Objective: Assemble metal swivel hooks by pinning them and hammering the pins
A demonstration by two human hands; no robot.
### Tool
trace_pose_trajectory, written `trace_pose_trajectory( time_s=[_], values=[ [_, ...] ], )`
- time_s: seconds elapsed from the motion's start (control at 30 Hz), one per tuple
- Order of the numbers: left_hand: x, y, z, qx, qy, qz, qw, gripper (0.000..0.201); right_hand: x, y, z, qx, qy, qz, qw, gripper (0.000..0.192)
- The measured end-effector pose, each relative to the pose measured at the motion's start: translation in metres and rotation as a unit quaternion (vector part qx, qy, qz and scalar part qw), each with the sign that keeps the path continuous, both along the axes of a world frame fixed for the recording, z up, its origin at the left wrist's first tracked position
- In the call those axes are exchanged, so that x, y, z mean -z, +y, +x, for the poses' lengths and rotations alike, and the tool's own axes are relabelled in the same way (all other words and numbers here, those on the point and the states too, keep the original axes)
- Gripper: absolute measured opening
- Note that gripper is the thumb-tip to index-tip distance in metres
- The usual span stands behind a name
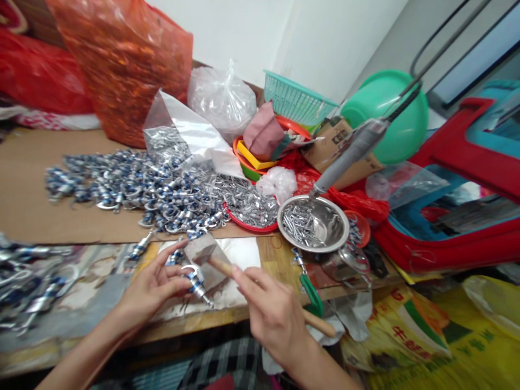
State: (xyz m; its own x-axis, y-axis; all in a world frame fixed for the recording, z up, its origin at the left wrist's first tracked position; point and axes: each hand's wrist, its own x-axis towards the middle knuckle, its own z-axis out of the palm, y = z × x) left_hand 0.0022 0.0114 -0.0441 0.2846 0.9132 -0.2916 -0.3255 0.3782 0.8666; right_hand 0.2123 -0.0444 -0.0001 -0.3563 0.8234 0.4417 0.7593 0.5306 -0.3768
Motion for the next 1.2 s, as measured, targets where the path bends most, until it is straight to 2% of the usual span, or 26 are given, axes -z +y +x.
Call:
trace_pose_trajectory(
  time_s=[0.1,0.23,0.3,0.37,0.43,0.5,0.57,0.63,0.7,0.8,0.97,1.07,1.2],
  values=[
    [0.0,-0.001,0.0,-0.007,0.003,0.003,1.0,0.085,0.009,-0.008,-0.001,0.009,-0.07,-0.029,0.997,0.052],
    [0.001,-0.001,0.0,-0.003,0.008,0.004,1.0,0.087,0.016,-0.016,-0.003,0.011,-0.043,0.004,0.999,0.053],
    [0.001,0.0,0.0,-0.003,0.012,0.004,1.0,0.086,0.019,-0.016,-0.001,0.016,-0.035,-0.029,0.999,0.049],
    [0.001,0.0,0.001,-0.005,0.021,-0.001,1.0,0.083,0.025,-0.011,0.003,0.05,0.021,-0.052,0.997,0.043],
    [0.0,0.0,0.0,0.0,0.039,-0.002,0.999,0.07,0.035,0.001,0.012,0.103,0.086,-0.072,0.988,0.037],
    [-0.001,-0.001,-0.002,0.018,0.076,0.012,0.997,0.045,0.046,0.017,0.022,0.143,0.111,-0.12,0.976,0.034],
    [-0.001,-0.001,-0.005,0.038,0.135,0.044,0.989,0.022,0.056,0.035,0.03,0.148,0.088,-0.173,0.97,0.032],
    [-0.001,0.0,-0.007,0.035,0.196,0.1,0.975,0.011,0.059,0.054,0.034,0.135,0.053,-0.185,0.972,0.028],
    [-0.001,0.0,-0.007,0.009,0.234,0.173,0.957,0.005,0.056,0.076,0.034,0.148,0.0,-0.147,0.978,0.026],
    [0.002,0.001,-0.006,-0.02,0.249,0.253,0.935,0.003,0.048,0.118,0.033,0.203,-0.061,-0.088,0.973,0.029],
    [0.002,0.001,-0.004,-0.005,0.265,0.277,0.923,0.004,0.045,0.175,0.035,0.237,-0.116,-0.109,0.958,0.019],
    [-0.002,0.0,-0.005,0.007,0.279,0.267,0.922,0.006,0.046,0.182,0.036,0.253,-0.124,-0.106,0.954,0.016],
    [-0.007,-0.001,-0.006,-0.003,0.286,0.255,0.924,0.009,0.037,0.168,0.034,0.251,-0.101,-0.086,0.959,0.022]
  ],
)
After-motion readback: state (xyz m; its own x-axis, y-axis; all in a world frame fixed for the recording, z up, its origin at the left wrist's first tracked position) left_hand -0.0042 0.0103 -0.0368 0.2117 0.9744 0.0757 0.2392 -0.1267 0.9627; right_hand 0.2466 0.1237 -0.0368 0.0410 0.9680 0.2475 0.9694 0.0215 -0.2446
